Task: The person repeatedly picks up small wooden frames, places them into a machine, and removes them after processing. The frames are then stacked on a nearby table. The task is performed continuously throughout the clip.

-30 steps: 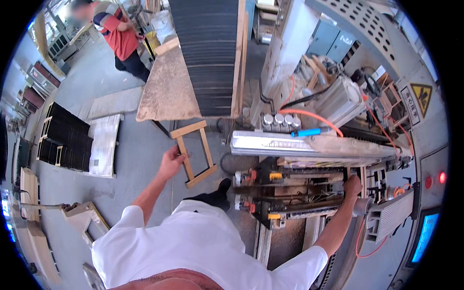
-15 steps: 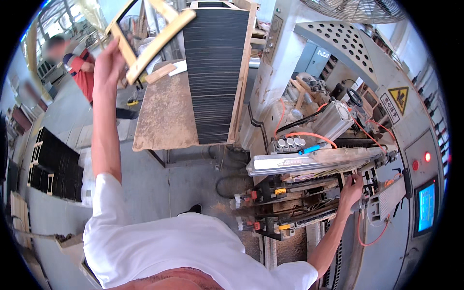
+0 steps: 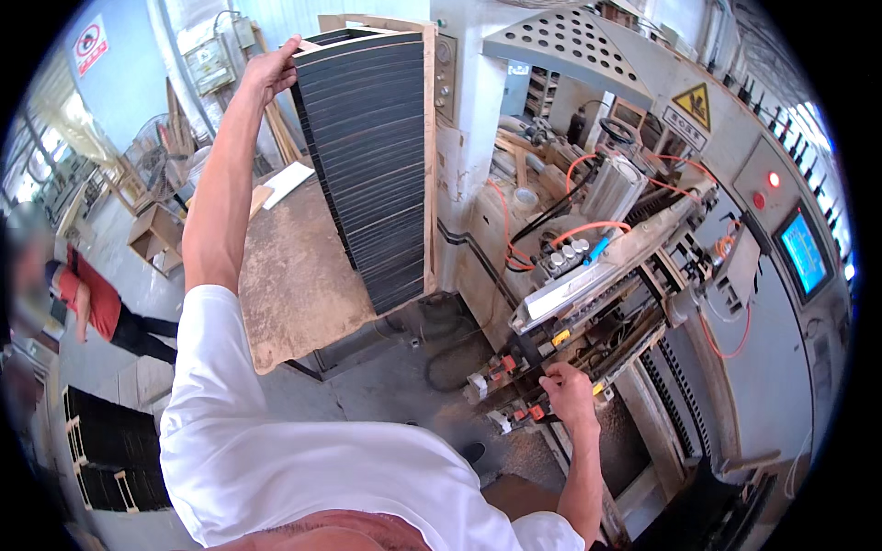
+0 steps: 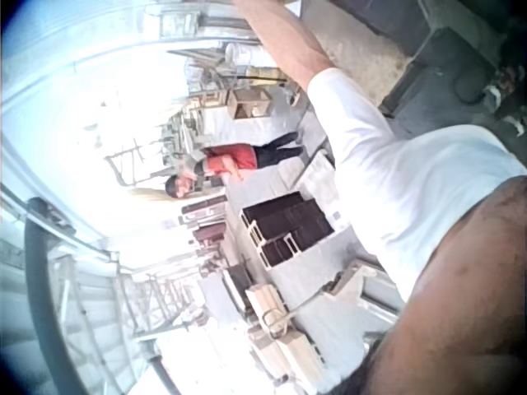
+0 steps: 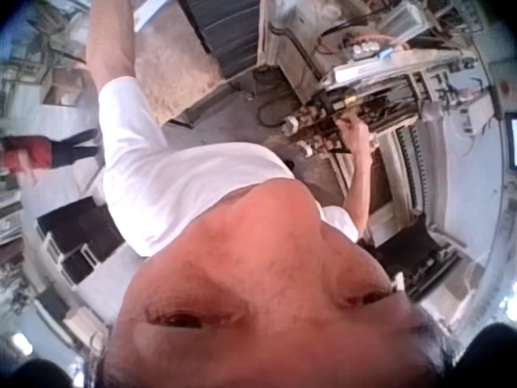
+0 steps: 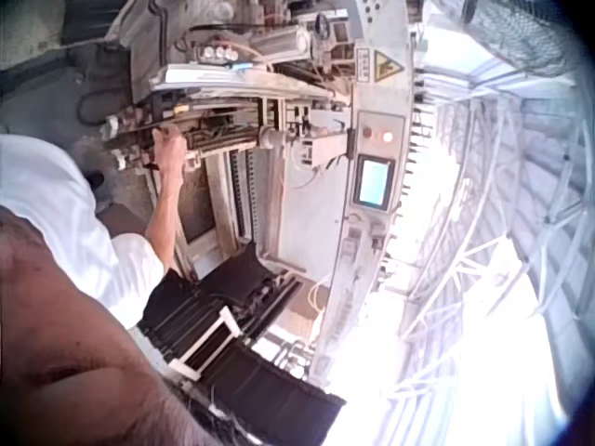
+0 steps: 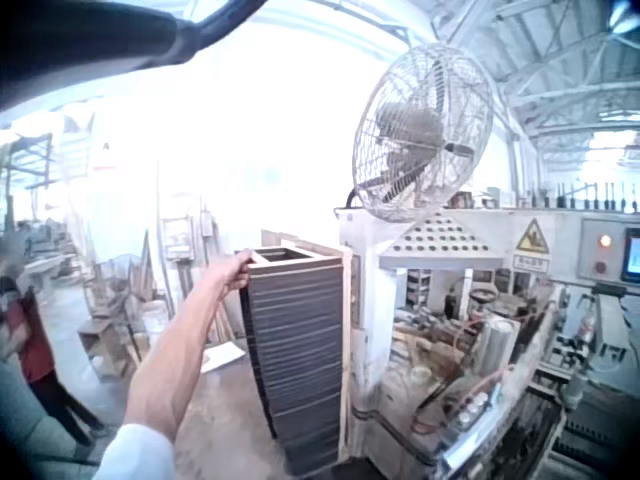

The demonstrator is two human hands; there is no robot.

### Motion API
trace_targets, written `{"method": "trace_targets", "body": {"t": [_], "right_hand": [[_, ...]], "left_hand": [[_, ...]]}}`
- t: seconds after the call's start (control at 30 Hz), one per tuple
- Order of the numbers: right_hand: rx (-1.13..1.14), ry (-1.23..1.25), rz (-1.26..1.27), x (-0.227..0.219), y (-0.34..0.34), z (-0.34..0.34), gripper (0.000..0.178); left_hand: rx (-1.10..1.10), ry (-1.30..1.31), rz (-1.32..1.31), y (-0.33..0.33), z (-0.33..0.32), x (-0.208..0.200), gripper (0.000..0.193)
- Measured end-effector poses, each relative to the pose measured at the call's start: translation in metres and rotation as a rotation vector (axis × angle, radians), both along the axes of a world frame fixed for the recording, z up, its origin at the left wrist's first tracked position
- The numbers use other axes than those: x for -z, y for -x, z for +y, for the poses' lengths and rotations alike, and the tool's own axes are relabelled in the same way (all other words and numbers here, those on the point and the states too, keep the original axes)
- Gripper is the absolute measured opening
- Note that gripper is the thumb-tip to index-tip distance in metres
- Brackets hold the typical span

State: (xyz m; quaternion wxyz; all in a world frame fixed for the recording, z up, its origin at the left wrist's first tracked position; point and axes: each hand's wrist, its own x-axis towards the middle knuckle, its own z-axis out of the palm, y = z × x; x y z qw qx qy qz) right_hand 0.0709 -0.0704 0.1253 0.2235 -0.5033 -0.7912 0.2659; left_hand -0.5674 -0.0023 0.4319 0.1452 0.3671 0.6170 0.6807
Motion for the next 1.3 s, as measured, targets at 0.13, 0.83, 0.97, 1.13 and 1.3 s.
{"method": "trace_targets", "body": {"t": [0.13, 0.83, 0.97, 1.13, 1.3], "right_hand": [[0.053, 0.073, 0.030, 0.016, -0.002, -0.022, 0.019], [0.157, -0.203, -0.015, -0.078, -0.075, -0.134, 0.021], [0.162, -0.363, -0.067, -0.104, -0.091, -0.163, 0.017], [0.315, -0.446, -0.029, -0.159, -0.094, -0.208, 0.029], [0.471, -0.616, 0.060, -0.172, -0.091, -0.243, 0.031]], "left_hand": [[-0.116, -0.145, 0.121, -0.019, -0.017, 0.004, 0.057], [-0.511, 0.395, 1.337, -0.168, -0.014, -0.021, 0.040], [-0.493, 0.468, 1.283, -0.154, 0.001, -0.023, 0.059], [-0.486, -0.198, 1.244, -0.193, -0.014, -0.009, 0.056], [0.016, -0.725, 0.928, -0.372, -0.094, 0.078, 0.034]]}}
